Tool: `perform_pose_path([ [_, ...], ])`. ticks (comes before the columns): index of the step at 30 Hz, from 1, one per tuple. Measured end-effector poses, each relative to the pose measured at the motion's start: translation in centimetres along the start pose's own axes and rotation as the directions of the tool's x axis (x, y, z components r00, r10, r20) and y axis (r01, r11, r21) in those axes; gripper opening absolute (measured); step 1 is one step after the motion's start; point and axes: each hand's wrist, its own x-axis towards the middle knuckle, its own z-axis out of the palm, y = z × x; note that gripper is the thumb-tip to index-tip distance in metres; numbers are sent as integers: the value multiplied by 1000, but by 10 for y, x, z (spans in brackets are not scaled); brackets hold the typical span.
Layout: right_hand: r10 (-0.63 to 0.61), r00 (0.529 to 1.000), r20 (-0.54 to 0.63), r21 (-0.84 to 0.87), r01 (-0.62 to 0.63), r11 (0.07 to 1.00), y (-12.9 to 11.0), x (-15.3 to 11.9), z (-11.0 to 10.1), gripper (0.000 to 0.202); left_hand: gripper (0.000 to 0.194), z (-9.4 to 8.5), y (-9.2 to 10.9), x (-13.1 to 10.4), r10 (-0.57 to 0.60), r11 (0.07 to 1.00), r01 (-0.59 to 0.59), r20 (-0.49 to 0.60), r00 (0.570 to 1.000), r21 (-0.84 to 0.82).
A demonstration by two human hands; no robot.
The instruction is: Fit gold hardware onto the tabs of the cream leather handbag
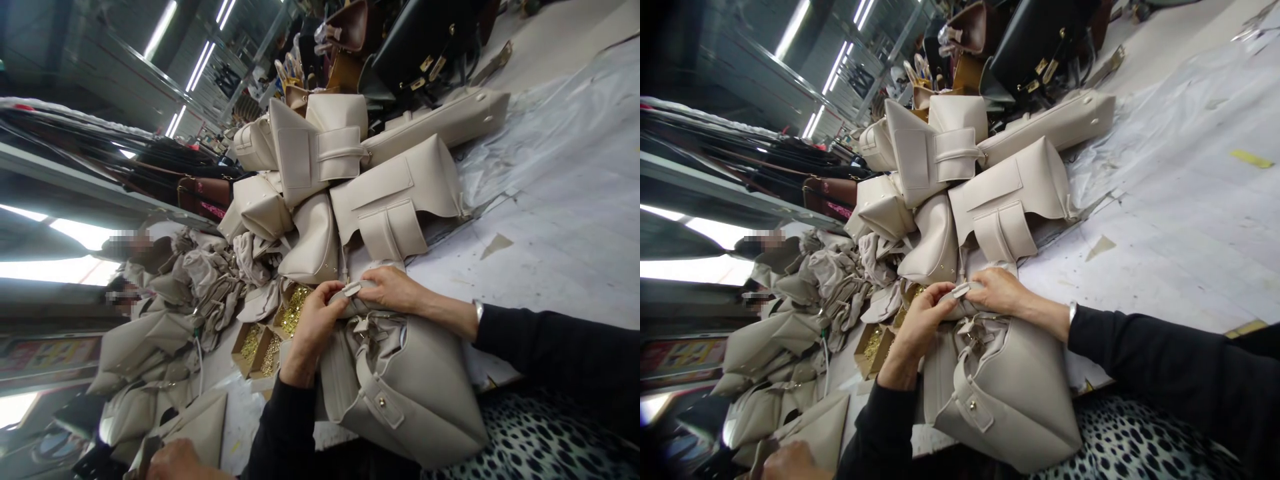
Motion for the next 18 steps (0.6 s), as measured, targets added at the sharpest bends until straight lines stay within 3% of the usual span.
perform_pose_path([
  [9, 4, 1000, -6, 88, -4, 996, 2, 0, 0, 21, 35, 1, -1, 8, -33, 997, 34, 9, 999, -72],
  [13, 7, 1000, -12, 95, -6, 995, 0, 0, -1, 20, 30, 5, 2, 3, 70, 988, -70, 6, 998, 136],
  [18, 18, 1000, -19, 98, -16, 995, 0, -1, 0, 18, 27, 9, 9, -2, 200, 870, -176, -4, 980, 460],
])
